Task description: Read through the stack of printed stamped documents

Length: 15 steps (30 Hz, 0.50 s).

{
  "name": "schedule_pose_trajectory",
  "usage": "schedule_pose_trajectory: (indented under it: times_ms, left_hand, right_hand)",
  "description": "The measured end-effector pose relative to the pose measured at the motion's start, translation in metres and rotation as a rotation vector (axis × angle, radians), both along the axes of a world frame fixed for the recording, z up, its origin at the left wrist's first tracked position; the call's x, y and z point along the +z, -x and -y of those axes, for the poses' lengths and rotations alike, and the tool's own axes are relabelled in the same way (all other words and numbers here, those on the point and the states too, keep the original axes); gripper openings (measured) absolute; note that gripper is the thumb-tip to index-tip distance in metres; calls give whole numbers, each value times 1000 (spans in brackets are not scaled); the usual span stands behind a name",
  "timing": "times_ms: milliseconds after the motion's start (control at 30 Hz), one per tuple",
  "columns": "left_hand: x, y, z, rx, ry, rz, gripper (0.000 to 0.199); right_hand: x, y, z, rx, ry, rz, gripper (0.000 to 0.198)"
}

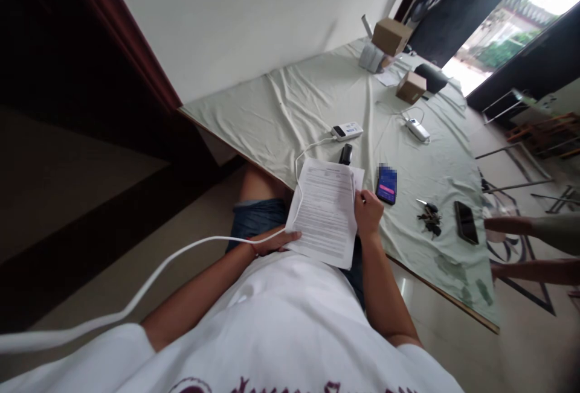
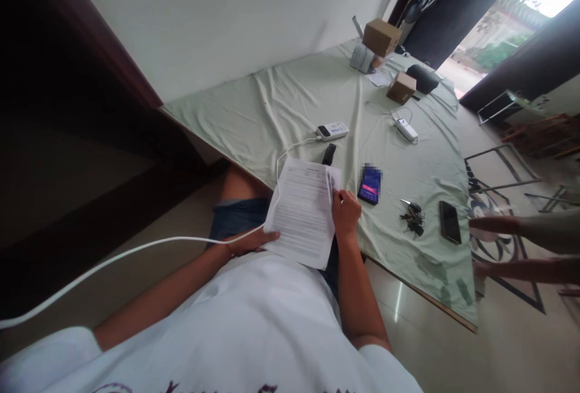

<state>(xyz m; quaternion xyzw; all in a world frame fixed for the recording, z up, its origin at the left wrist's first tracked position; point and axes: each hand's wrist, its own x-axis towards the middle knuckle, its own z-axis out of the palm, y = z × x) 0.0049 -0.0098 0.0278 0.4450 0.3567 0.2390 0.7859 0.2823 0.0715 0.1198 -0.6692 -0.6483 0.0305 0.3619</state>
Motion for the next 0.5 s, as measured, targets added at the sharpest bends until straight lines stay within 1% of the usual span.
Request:
schedule_pose_trajectory:
  times_ms: [67, 167, 233, 300, 367, 433, 500]
  left_hand:
    - [0, 1, 0, -13, -19, 4, 84]
    - [1, 3, -1, -29, -58, -16, 81]
    - [3, 3, -1, -27, -90, -19, 80]
    - [6, 3, 0, -22, -90, -17, 80]
    - [9, 3, 1, -13, -64, -15, 81]
    - [13, 3, 3, -4, -29, -28, 80]
    - [15, 3, 3, 30, -33, -81, 78]
  right_hand:
    - [0, 2, 5, 18, -61, -12, 37]
    - [0, 2, 13, 6, -142, -95, 34]
    - [2, 0, 20, 43, -198, -144, 31]
    - [6, -3, 28, 139, -251, -175, 27]
    - [12, -7, 38, 266, -266, -186, 19]
    - [18, -11, 49, 412, -220, -170, 11]
    - [23, -14, 59, 545, -135, -136, 9]
